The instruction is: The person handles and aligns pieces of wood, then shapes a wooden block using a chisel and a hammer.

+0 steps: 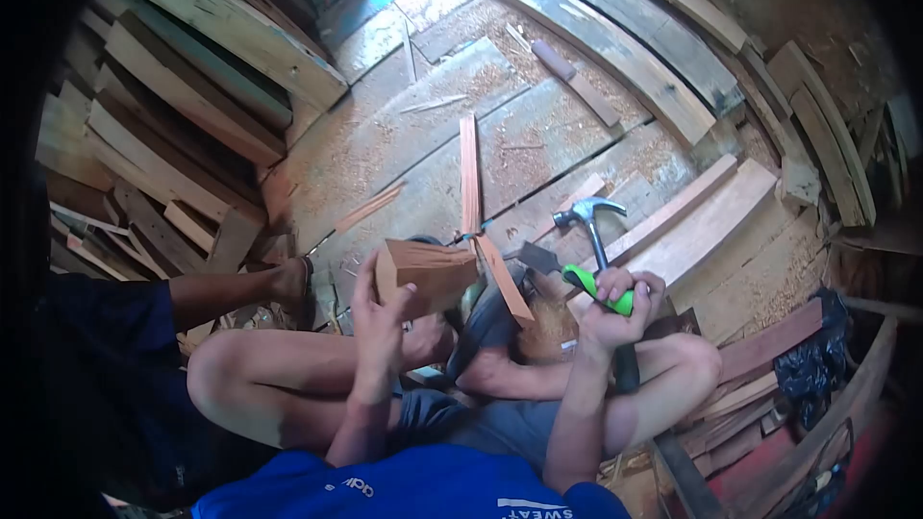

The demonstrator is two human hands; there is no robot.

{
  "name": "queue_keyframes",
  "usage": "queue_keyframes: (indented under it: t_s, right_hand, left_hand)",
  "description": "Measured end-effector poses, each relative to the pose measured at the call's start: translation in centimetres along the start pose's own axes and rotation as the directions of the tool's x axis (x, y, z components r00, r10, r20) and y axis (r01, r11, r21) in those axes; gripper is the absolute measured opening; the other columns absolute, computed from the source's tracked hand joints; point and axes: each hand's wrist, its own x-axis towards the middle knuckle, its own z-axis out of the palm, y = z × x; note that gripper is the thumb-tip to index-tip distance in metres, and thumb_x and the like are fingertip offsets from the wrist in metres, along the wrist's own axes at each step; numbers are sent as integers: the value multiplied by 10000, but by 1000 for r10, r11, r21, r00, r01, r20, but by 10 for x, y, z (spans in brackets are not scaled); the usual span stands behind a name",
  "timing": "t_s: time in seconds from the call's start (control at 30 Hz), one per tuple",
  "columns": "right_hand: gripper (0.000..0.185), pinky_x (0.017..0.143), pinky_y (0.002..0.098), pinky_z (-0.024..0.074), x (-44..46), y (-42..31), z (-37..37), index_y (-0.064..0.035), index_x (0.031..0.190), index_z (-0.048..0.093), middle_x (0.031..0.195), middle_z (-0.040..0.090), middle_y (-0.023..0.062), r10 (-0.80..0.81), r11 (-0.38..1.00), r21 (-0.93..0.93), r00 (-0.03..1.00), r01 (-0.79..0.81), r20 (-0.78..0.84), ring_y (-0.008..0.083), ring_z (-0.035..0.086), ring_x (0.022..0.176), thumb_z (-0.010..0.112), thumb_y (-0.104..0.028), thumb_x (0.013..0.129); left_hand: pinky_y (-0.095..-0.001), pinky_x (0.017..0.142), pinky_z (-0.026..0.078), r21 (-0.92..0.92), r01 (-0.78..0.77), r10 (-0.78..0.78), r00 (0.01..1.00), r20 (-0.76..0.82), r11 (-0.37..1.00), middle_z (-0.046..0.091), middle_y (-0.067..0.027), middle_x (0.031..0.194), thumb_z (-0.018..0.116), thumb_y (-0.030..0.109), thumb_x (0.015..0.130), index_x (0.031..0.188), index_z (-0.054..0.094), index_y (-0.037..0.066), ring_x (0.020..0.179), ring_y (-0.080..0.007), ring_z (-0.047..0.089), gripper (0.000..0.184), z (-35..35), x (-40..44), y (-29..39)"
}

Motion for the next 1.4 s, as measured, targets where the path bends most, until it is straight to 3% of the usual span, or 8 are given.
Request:
queue_keyframes:
  t_s: [0.23,0.43,0.57,0.6,0.93,1.03,1.17,1.4]
  right_hand:
    - [136,567,306,386,3,-4,-25,-41,920,459,597,412,44,35,999,14,980,-33,-196,147,395,531,403,-163,901]
    - [126,570,307,388,8,-3,-30,-38,909,454,597,397,43,35,999,20,977,-32,-211,152,397,543,413,-157,890]
    - [121,570,306,388,7,-3,-29,-38,888,443,598,387,40,65,998,21,971,-62,-229,150,392,545,417,-156,888]
    - [119,571,306,388,8,-3,-29,-39,887,442,598,388,39,73,997,24,972,-69,-225,149,391,546,417,-156,888]
    - [118,593,304,392,10,4,-35,-50,903,446,603,395,32,108,994,51,970,-99,-218,141,393,550,407,-162,900]
    - [97,593,312,388,12,5,-38,-69,900,456,617,395,29,122,992,61,967,-111,-223,149,404,559,424,-160,900]
    - [99,585,313,388,14,8,-40,-75,899,461,610,394,20,118,992,77,964,-102,-239,145,405,546,430,-169,904]
    - [127,558,277,389,16,4,-34,-49,900,461,614,393,20,103,994,53,956,-91,-274,133,409,535,433,-171,914]
  left_hand:
    - [-359,944,427,401,-384,294,917,268,832,503,-166,1102,618,4,742,1269,514,-3,1055,-307,529,537,-15,84,35]
    - [-356,858,471,587,-532,210,823,528,610,536,-138,1156,618,-75,755,1278,551,93,1001,-302,575,554,-4,119,66]
    - [-388,853,482,573,-672,324,735,596,469,564,-131,1132,619,-99,742,1391,444,156,971,-316,586,719,-6,137,37]
    - [-374,867,485,503,-659,321,731,602,559,574,-132,1120,689,-48,731,1444,358,166,983,-299,585,814,-7,139,30]
    - [-361,917,459,265,-507,542,837,-74,820,536,-115,1128,734,-37,745,1503,178,147,1042,-217,557,958,-16,131,-42]
    - [-361,946,440,365,-567,629,774,-70,738,540,-117,1116,732,-45,746,1501,170,136,1038,-217,561,958,-15,124,-50]
    - [-352,943,443,65,-499,490,807,-329,864,549,-111,1087,777,-12,733,1457,232,96,1037,-210,559,912,-5,120,-70]
    - [-322,943,444,-109,-366,311,888,-339,924,594,-111,1115,812,63,720,1208,510,15,1052,-204,573,576,-14,131,-92]
